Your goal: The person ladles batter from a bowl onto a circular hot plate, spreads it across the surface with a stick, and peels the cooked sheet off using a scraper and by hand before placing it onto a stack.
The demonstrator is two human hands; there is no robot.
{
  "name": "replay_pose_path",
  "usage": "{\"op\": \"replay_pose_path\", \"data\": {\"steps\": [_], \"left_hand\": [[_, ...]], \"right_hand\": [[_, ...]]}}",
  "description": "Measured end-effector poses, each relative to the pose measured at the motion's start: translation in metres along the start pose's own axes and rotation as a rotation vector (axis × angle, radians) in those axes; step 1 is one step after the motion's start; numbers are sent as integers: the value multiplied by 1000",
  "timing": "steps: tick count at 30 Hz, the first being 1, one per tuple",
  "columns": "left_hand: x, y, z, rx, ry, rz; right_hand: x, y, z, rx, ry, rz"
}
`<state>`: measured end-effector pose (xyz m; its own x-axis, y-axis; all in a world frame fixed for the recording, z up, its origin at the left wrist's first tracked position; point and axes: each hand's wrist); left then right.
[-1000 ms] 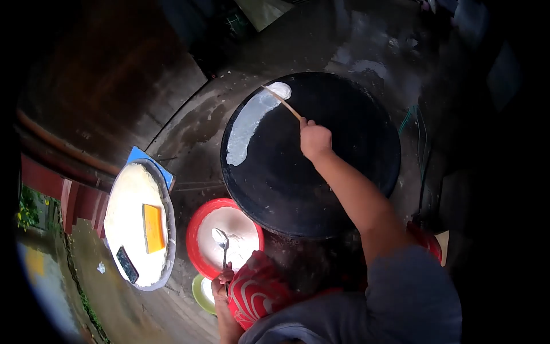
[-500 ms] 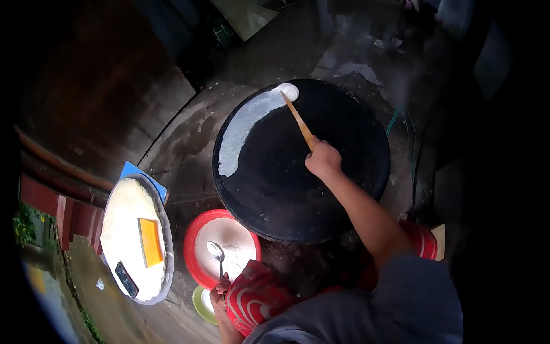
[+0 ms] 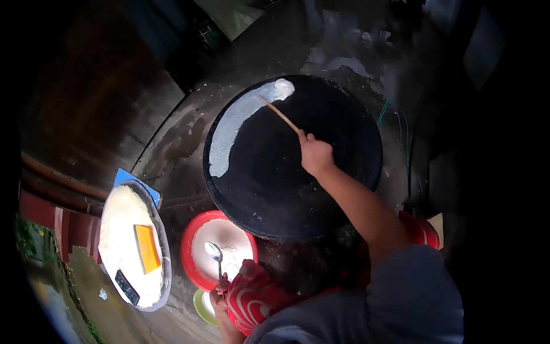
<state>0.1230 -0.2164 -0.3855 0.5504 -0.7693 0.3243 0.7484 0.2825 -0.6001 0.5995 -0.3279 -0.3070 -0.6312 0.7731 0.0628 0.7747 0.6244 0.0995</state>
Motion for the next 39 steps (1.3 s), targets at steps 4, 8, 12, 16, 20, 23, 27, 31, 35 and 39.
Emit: {"op": "replay_pose_path", "data": {"steps": [4, 8, 12, 16, 20, 23, 27, 31, 35, 39], "left_hand": [[-4, -1, 2, 1, 5, -6], [-3, 2, 7, 1, -8, -24], [-3, -2, 12, -17, -23, -43], [-1, -13, 25, -12, -74, -75], [29, -32, 67, -54, -59, -62], [32, -43, 85, -77, -132, -107], [61, -62, 117, -83, -71, 30], [71, -66, 122, -3, 15, 34], [74, -59, 122, 11, 51, 14], [70, -42, 113, -26, 25, -14]], "right_hand": [[-36, 2, -16, 29, 120, 226], [20, -13, -13, 24, 151, 112], [-32, 39, 17, -89, -107, 151], [-64, -16, -28, 20, -18, 267], [-93, -44, -9, -61, 378, 211], [-113, -31, -20, -13, 1062, 229], [-162, 24, -5, -56, 967, 419], [-165, 42, -12, 166, 1077, 523], [-163, 35, -24, 248, 1233, 549], [-150, 41, -20, 275, 1195, 543]]}}
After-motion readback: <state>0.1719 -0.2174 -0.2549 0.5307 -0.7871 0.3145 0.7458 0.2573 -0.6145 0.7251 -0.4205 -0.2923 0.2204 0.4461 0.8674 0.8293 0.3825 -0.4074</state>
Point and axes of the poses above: each hand's wrist, its own y-axis towards the middle knuckle, its own z-axis out of the palm, x = y × z, and after that the axes turned 1 degree about x, right-handed
